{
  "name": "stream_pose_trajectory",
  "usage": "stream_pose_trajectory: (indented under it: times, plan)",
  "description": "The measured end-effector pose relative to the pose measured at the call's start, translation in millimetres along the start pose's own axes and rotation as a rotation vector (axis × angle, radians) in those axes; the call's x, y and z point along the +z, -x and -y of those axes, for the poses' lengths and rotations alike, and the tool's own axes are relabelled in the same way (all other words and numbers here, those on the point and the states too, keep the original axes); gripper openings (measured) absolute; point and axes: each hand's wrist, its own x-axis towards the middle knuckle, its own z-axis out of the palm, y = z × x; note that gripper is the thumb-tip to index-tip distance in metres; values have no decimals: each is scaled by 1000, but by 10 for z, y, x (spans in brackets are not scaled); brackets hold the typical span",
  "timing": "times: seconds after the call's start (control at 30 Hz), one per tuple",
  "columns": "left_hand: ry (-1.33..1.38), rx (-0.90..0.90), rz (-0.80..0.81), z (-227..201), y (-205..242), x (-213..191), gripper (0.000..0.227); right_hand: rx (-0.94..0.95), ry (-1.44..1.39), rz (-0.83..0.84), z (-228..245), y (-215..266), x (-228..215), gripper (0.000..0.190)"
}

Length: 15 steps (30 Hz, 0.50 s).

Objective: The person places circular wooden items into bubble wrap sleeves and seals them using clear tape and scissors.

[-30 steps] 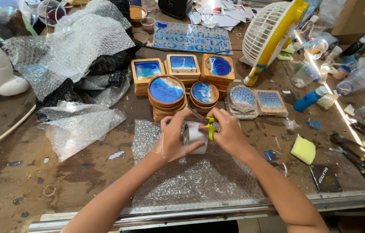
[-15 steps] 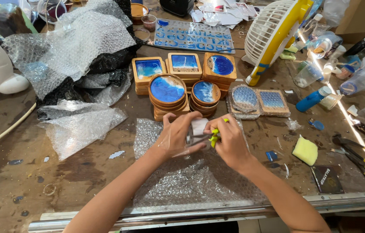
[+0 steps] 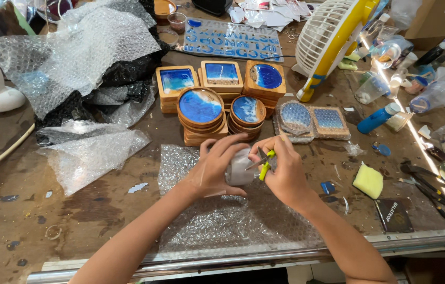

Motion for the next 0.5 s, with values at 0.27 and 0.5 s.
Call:
stream_pose_trajectory:
  times: [0.27, 0.5]
  plan:
    - [34, 2, 16, 176, -56, 103, 87, -87, 64, -18, -380, 151, 94, 38]
    - [73, 82, -74, 132, -145, -109, 77, -230, 59, -117, -125, 177, 23, 36]
